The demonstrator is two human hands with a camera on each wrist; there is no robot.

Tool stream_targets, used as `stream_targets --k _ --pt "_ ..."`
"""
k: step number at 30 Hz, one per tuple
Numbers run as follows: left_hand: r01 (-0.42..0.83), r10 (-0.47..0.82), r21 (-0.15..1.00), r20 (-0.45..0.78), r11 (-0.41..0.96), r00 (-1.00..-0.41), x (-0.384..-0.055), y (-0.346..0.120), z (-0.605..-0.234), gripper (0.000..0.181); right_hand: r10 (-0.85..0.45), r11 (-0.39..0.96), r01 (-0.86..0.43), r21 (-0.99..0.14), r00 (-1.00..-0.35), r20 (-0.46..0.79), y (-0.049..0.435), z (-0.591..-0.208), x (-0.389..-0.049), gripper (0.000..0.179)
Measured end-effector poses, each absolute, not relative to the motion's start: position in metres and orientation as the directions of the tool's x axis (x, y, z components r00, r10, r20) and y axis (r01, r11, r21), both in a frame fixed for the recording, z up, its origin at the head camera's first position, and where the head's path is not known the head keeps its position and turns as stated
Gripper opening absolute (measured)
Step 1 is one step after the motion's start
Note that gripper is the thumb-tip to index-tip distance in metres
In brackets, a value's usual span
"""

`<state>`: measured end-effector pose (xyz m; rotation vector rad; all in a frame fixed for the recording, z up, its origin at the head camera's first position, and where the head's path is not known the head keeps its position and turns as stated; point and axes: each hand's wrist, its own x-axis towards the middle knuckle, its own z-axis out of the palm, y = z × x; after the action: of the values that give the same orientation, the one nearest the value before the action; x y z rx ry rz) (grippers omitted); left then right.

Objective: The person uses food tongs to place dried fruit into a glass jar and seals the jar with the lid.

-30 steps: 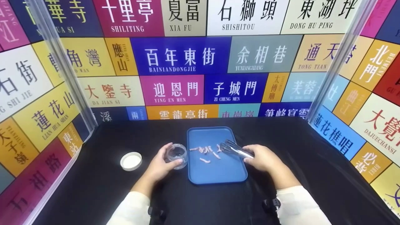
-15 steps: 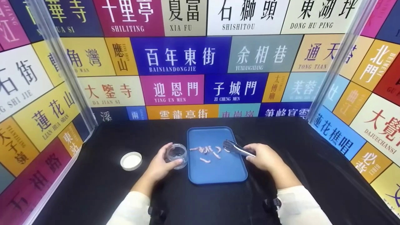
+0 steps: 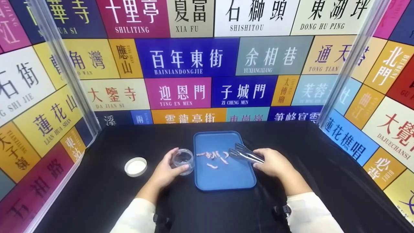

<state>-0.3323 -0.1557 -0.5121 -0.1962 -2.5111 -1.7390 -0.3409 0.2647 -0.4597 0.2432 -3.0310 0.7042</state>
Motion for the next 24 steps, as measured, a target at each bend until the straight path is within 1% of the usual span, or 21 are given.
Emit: stream_targets --k 6,15,19,24 --pt "0.151 0.059 0.927 0.139 0.343 -0.989 -0.3326 -0.1556 -0.512 0.089 -0.144 0.893 -0.151 -0.425 -0.988 0.048 0.2647 -0.4599 -0.3407 0.055" --pt "0.144 0.057 0.92 0.133 0.364 -0.99 -0.3321 -0.1558 -0.5111 0.089 -0.149 0.891 -0.151 -0.429 -0.988 0.039 0.2645 -0.4592 -0.3405 0.051" --pt "0.143 0.057 0.914 0.132 0.38 -0.99 -0.3325 -0.1561 -0.5113 0.089 -0.155 0.887 -0.161 -0.433 -0.987 0.049 0.2646 -0.4595 -0.3411 0.047" --pt "0.139 0.055 0.913 0.128 0.382 -0.99 -0.3327 -0.1559 -0.5117 0.089 -0.153 0.876 -0.161 -0.455 -0.987 0.054 0.2648 -0.4597 -0.3411 0.037"
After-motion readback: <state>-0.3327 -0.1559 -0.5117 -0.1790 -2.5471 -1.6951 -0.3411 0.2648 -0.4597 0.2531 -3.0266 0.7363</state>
